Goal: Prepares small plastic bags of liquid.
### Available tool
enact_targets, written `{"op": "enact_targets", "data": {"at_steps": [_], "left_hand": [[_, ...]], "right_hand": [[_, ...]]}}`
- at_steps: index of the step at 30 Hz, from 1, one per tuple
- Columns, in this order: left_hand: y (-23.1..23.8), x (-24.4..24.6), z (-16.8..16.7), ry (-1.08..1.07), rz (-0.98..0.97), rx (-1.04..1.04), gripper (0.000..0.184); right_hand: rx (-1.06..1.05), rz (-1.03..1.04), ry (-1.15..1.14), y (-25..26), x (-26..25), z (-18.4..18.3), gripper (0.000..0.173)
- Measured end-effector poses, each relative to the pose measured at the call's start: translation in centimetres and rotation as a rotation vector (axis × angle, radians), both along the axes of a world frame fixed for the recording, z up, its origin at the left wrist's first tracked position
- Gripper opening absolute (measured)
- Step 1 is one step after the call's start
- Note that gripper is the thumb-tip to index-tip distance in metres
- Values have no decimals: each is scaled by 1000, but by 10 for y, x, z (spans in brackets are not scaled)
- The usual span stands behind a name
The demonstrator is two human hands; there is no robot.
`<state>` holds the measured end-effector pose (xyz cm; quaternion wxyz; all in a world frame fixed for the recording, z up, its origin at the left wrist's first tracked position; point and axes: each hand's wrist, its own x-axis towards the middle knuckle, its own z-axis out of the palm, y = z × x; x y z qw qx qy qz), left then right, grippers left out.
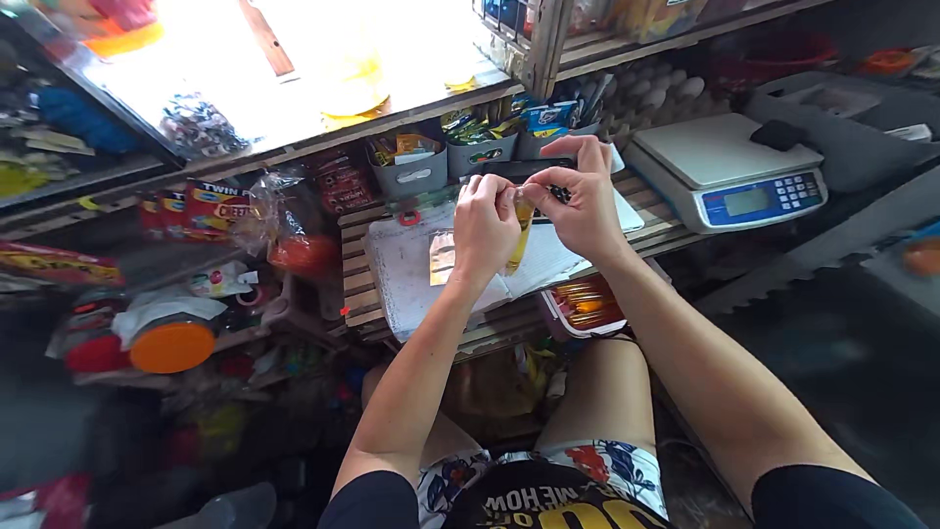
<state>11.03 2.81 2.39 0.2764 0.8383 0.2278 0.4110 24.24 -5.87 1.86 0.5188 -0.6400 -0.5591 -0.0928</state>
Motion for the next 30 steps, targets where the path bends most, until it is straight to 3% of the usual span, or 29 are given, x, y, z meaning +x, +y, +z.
{"op": "enact_targets", "data": {"at_steps": [5, 10, 13, 16, 18, 22, 23, 26, 30], "left_hand": [[13, -2, -2, -83, -302, -488, 23], [20, -2, 0, -182, -347, -733, 22], [19, -5, 2, -255, -353, -875, 22], [18, -8, 0, -282, -366, -880, 21], [15, -8, -2, -260, -372, -842, 19], [13, -10, -4, -210, -372, -822, 21], [13, -11, -4, -206, -372, -831, 20], [15, -13, -3, -196, -373, -826, 19], [14, -12, 1, -169, -352, -814, 19]], "right_hand": [[-12, 16, 29, -1, 6, 2, 14], [17, 120, 90, 2, 0, 1, 11], [71, 138, -25, 1, -8, 1, 13], [88, 108, -102, 1, -13, 0, 12], [59, 125, -1, 3, -13, -1, 10], [-106, 309, 579, 3, -13, 7, 18], [-123, 311, 570, 1, -11, 7, 20], [-71, 220, 117, 0, -6, 5, 28], [11, 164, -151, -2, -5, 6, 12]]}}
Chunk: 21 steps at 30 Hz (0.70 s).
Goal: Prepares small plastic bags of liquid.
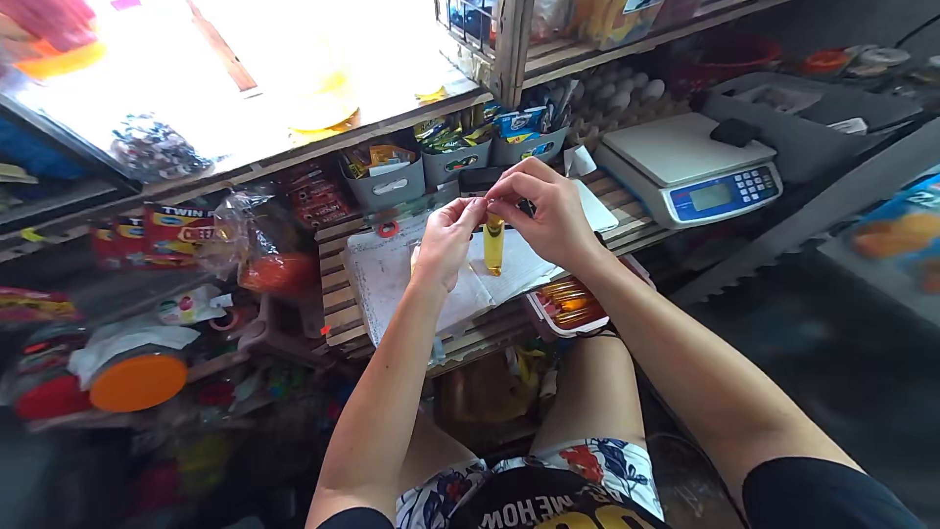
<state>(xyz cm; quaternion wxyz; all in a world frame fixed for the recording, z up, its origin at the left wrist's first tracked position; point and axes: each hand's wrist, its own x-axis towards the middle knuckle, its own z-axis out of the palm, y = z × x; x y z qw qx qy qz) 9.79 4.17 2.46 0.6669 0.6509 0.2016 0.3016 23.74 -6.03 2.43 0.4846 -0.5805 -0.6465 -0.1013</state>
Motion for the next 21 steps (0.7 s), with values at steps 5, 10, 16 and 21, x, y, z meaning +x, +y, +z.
{"op": "enact_targets", "data": {"at_steps": [5, 10, 16, 21], "left_hand": [[7, 1, 7, 160, 85, 276, 15], [13, 1, 19, 238, 140, 655, 8], [16, -7, 17, 225, 69, 810, 13], [14, -7, 11, 170, 91, 624, 11]], "right_hand": [[22, -2, -56, 0, 1, -3, 14], [25, -18, -14, 5, 0, -2, 14], [7, -57, 21, 10, -1, 3, 13], [-10, -17, 31, 12, 0, 5, 14]]}}
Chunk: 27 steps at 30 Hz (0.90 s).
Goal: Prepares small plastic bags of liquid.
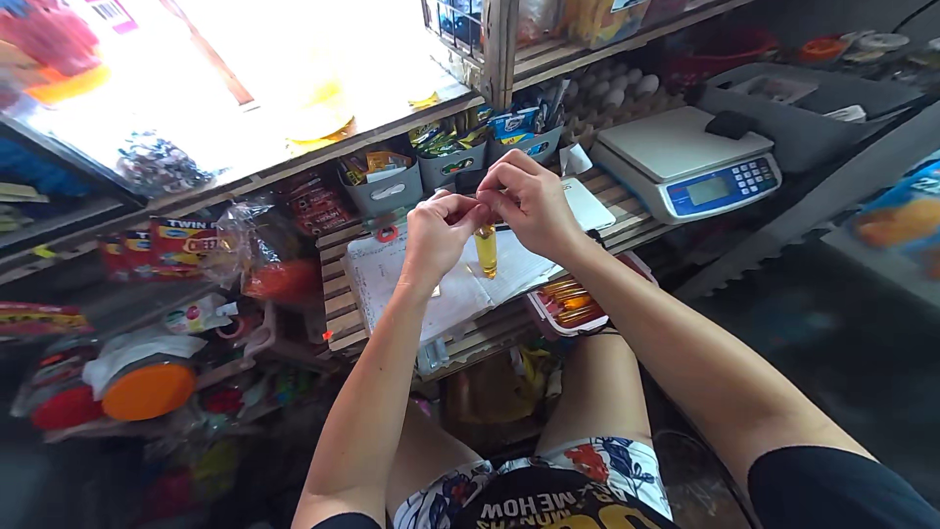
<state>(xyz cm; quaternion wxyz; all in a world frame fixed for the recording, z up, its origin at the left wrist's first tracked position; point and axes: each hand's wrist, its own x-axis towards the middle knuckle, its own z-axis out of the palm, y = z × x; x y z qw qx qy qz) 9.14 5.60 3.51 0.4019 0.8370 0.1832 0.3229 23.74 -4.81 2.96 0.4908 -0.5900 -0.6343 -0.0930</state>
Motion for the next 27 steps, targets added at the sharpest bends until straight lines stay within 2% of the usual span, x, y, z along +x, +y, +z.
{"op": "enact_targets", "data": {"at_steps": [3, 7, 14, 19, 22, 25, 26, 27], "left_hand": [[-2, 2, -4, -41, 7, -58, 7], [-10, 4, -8, -89, 23, -14, 8], [-18, 12, -9, -105, 16, 8, 7], [-24, 15, 0, -56, -35, 1, 10], [-36, 17, 3, -141, -96, 71, 12], [-50, 22, 2, -258, -194, 77, 11], [-57, 25, 2, -290, -236, 49, 10], [-67, 29, 1, -322, -279, 20, 8]], "right_hand": [[10, -12, -25, 1, 0, 2, 13], [73, -122, -128, 1, 0, 16, 14], [168, -160, -296, 1, 5, 20, 15], [157, -142, -215, -10, 10, 25, 16], [1, 18, -13, -38, 20, 36, 23], [-321, 100, 98, -82, 30, 35, 59], [-388, 103, 122, -95, 30, 29, 65], [-419, 92, 158, -106, 27, 21, 63]]}}
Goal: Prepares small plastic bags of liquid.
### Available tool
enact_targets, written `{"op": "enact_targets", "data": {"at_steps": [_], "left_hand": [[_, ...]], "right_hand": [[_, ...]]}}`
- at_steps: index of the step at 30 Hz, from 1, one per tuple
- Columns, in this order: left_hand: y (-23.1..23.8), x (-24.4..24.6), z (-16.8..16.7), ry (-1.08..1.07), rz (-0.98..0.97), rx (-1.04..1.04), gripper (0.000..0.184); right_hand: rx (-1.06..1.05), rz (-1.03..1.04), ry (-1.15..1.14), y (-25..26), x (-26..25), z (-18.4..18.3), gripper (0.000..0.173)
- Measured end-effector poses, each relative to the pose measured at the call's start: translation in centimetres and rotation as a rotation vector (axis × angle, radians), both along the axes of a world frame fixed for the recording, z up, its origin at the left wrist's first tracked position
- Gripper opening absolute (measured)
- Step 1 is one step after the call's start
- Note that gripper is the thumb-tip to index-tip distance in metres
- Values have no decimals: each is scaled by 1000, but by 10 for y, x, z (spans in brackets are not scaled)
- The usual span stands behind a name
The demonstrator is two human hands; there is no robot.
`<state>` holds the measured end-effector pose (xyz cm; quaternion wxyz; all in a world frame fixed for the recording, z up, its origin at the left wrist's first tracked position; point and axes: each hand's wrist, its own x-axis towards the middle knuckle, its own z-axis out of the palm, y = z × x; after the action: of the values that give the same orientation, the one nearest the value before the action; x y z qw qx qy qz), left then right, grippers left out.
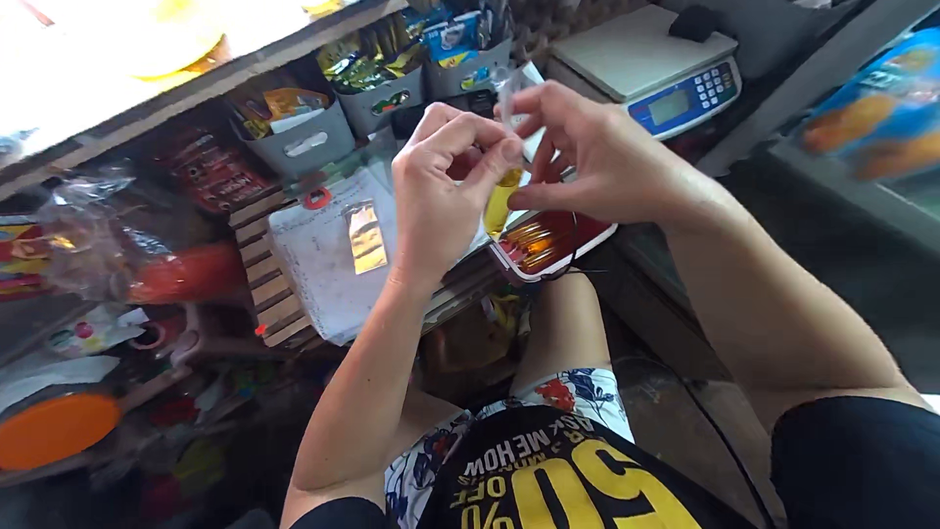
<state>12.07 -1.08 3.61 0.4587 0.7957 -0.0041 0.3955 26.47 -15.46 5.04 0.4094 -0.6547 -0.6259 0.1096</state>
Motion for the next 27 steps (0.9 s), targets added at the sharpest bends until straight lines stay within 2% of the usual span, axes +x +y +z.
{"op": "enact_targets", "data": {"at_steps": [2, 4, 6, 9, 12, 15, 18, 22, 27], "left_hand": [[-20, 9, -4, -42, -95, -48, 9], [-33, 12, -7, -12, -173, -59, 21], [-37, 3, -10, 72, -209, -33, 33], [-36, -25, -28, 160, -159, -32, 26], [-30, -57, -63, 224, -76, -80, 21], [-30, -87, -91, 282, 10, -100, 21], [-33, -107, -104, 323, 77, -83, 20], [-38, -123, -113, 354, 114, -75, 19], [-33, -147, -116, 348, 130, -135, 18]], "right_hand": [[10, -65, 75, -23, -7, -16, 39], [22, -126, 33, -50, -3, -25, 24], [18, -234, 36, -81, 4, -33, 26], [18, -499, 63, -118, 22, -56, 33], [-48, -679, 65, -120, 57, -109, 34], [-191, -606, 34, -96, 99, -187, 29], [-447, -478, -30, -57, 129, -254, 27], [-913, -405, -48, -11, 142, -306, 29], [-1019, -408, 49, -6, 154, -343, 39]]}}
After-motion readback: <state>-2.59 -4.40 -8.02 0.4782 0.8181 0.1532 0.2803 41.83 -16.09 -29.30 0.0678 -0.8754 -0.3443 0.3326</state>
